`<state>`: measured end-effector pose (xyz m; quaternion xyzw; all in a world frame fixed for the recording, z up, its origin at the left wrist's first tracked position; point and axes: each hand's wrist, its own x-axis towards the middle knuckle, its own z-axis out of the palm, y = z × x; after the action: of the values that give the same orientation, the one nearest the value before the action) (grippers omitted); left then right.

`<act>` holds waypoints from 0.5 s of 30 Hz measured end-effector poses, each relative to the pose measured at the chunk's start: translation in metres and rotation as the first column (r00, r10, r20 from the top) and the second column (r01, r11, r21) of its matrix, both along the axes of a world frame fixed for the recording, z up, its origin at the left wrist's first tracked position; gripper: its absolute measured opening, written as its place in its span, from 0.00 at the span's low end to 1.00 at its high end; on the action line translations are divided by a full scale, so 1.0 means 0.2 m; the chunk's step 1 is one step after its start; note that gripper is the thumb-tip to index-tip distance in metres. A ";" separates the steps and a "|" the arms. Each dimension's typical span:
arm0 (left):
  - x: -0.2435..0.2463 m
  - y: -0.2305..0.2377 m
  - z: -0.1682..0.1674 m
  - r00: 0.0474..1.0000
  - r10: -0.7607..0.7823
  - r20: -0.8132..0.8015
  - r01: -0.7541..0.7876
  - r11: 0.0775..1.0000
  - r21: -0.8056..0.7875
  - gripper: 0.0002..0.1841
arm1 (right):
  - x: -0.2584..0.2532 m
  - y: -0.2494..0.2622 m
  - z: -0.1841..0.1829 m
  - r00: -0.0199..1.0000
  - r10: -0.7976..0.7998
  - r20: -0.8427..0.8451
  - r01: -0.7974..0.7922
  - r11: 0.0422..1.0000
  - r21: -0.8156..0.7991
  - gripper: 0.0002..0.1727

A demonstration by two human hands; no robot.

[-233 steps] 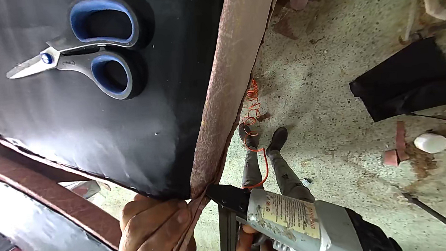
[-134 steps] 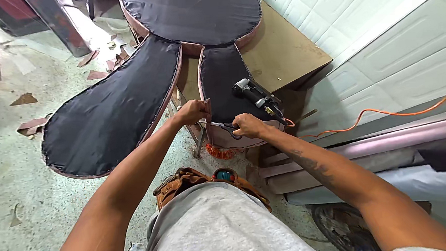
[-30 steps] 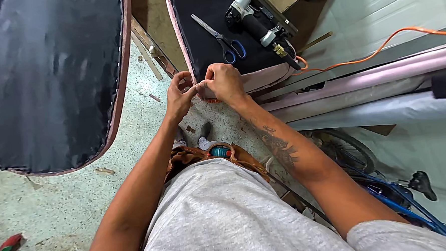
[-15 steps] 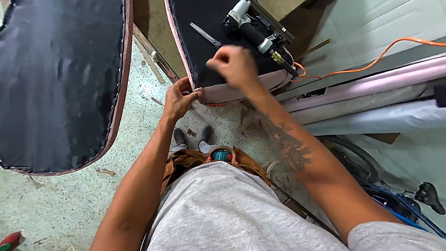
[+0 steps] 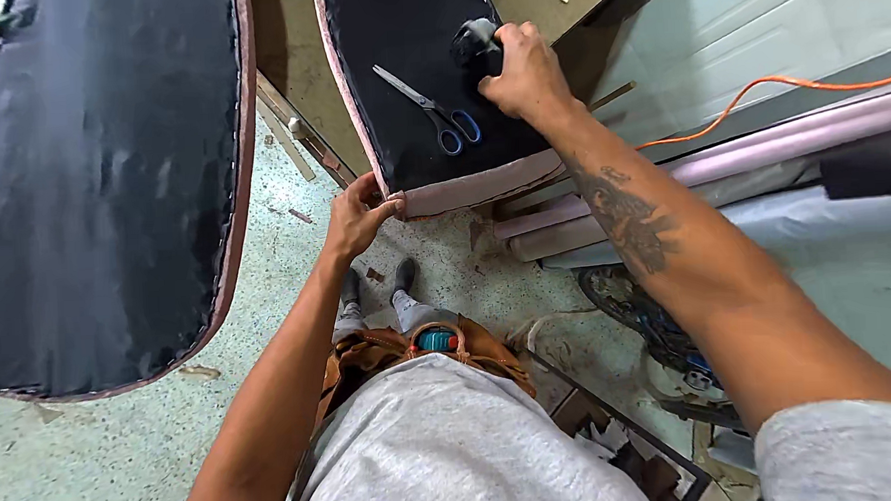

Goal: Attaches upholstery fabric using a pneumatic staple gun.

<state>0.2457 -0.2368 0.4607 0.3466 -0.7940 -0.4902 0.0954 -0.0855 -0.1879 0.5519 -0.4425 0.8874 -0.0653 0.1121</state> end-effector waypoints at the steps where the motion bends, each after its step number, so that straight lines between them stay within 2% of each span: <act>1: 0.02 -0.01 -0.17 0.981 0.035 -0.193 -0.026 0.998 0.049 0.32 | 0.05 0.03 0.08 0.999 -0.048 0.018 0.049 0.998 -0.032 0.35; 2: 0.04 -0.04 -0.23 0.975 0.038 -0.219 -0.007 0.990 0.139 0.33 | 0.13 0.09 0.16 0.992 -0.111 0.059 0.116 0.991 -0.073 0.30; 4: 0.04 -0.07 -0.24 0.977 0.038 -0.208 0.014 0.970 0.244 0.34 | 0.32 0.27 0.26 0.949 -0.217 0.229 0.257 0.952 -0.165 0.22; 6: 0.03 -0.10 -0.24 0.979 0.029 -0.203 0.025 0.965 0.260 0.34 | 0.59 0.47 0.27 0.877 -0.188 0.443 0.330 0.905 -0.269 0.17; 8: 0.04 -0.12 -0.25 0.979 0.021 -0.205 0.032 0.967 0.253 0.33 | 0.89 0.61 0.18 0.839 -0.127 0.529 0.343 0.878 -0.334 0.15; 10: 0.04 -0.13 -0.28 0.979 0.011 -0.204 0.039 0.970 0.238 0.34 | 1.11 0.67 0.04 0.835 -0.146 0.531 0.366 0.868 -0.336 0.14; 15: 0.04 -0.14 -0.31 0.972 -0.003 -0.234 0.059 0.971 0.233 0.34 | 1.36 0.67 -0.13 0.654 -0.216 0.725 0.559 0.783 -0.271 0.17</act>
<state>0.2541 -0.2654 0.3989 0.2834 -0.7182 -0.6205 0.1376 0.1862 -0.0543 0.5269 -0.1957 0.8200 -0.4540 0.2883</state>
